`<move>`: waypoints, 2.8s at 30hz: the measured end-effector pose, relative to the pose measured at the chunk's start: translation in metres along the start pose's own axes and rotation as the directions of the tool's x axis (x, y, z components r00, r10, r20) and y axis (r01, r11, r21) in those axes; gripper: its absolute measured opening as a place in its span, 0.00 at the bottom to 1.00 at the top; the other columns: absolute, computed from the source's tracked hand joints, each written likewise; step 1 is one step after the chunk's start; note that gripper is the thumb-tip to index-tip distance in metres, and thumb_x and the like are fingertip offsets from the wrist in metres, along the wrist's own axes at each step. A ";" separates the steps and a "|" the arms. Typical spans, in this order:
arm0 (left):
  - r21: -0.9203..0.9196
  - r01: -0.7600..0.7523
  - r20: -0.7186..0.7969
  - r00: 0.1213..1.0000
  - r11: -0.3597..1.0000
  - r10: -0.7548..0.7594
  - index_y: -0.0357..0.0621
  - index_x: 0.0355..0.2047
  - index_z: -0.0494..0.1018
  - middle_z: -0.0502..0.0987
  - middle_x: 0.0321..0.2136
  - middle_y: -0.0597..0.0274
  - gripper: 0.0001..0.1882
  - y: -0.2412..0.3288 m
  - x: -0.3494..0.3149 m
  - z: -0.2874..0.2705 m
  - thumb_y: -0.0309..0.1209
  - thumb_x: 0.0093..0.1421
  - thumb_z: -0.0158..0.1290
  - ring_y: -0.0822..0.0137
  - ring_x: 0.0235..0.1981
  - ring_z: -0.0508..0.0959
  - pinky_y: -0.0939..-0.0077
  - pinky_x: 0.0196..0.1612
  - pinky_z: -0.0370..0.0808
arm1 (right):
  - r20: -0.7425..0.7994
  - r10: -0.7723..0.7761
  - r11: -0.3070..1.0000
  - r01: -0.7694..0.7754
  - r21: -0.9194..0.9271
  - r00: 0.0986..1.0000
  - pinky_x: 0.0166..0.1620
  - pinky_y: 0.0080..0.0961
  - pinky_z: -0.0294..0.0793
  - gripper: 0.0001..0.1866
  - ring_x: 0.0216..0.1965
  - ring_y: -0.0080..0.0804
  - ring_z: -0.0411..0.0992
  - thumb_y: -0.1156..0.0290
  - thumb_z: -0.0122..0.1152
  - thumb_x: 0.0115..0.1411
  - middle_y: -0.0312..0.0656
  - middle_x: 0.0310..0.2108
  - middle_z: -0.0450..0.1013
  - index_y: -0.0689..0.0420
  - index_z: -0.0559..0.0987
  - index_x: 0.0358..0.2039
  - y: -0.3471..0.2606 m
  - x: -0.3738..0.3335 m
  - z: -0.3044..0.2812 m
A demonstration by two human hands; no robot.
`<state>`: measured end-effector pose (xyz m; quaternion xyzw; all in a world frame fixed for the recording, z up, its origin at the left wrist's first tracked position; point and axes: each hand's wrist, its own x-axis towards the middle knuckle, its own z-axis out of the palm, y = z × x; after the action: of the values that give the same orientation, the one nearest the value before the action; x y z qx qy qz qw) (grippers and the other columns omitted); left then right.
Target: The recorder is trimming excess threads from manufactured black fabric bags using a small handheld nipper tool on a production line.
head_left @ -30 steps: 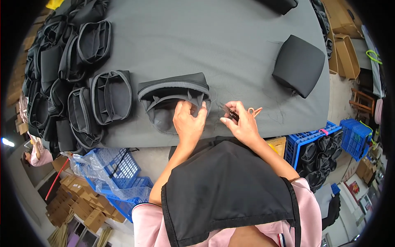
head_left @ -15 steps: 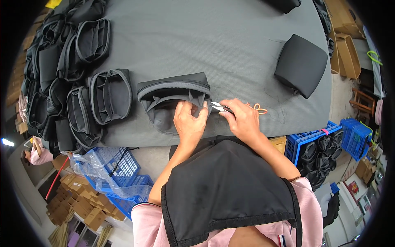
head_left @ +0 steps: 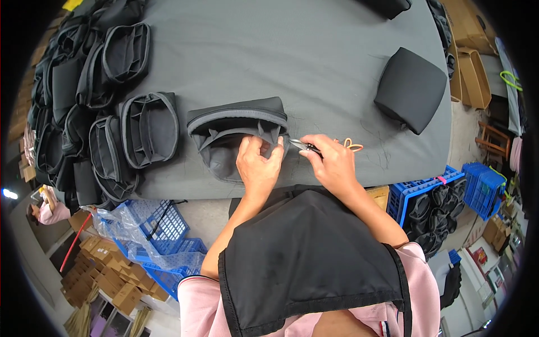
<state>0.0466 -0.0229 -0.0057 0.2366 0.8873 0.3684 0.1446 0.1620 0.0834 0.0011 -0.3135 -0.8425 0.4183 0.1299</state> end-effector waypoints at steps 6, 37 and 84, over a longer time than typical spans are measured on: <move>-0.194 0.123 0.323 0.945 0.973 -0.055 0.35 0.25 0.75 0.74 0.23 0.60 0.14 0.000 0.025 -0.025 0.35 0.47 0.61 0.69 0.24 0.75 0.78 0.29 0.71 | 0.075 0.114 0.958 -0.129 0.257 0.991 0.32 0.24 0.71 0.10 0.27 0.33 0.74 0.73 0.62 0.50 0.41 0.28 0.75 0.58 0.76 0.34 0.008 -0.003 -0.003; 0.074 -0.406 0.143 0.908 0.911 0.393 0.36 0.46 0.63 0.65 0.44 0.50 0.30 -0.003 -0.002 -0.041 0.19 0.40 0.59 0.50 0.43 0.70 0.64 0.42 0.72 | 0.063 0.018 0.855 -0.048 0.516 0.998 0.25 0.12 0.57 0.13 0.21 0.13 0.57 0.85 0.55 0.46 0.29 0.21 0.64 0.59 0.76 0.34 0.001 0.028 0.042; -0.556 0.677 0.790 0.611 0.482 0.054 0.39 0.35 0.70 0.73 0.33 0.66 0.13 0.000 -0.032 -0.041 0.20 0.49 0.59 0.76 0.36 0.73 0.80 0.42 0.70 | -0.028 -0.189 0.956 0.190 0.221 0.982 0.26 0.23 0.65 0.13 0.22 0.31 0.67 0.77 0.64 0.44 0.37 0.23 0.68 0.55 0.79 0.33 -0.009 -0.040 -0.045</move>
<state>0.0554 -0.0638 0.0248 0.0777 0.4997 0.5745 0.6436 0.2104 0.0818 0.0372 -0.2161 -0.8160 0.4949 0.2064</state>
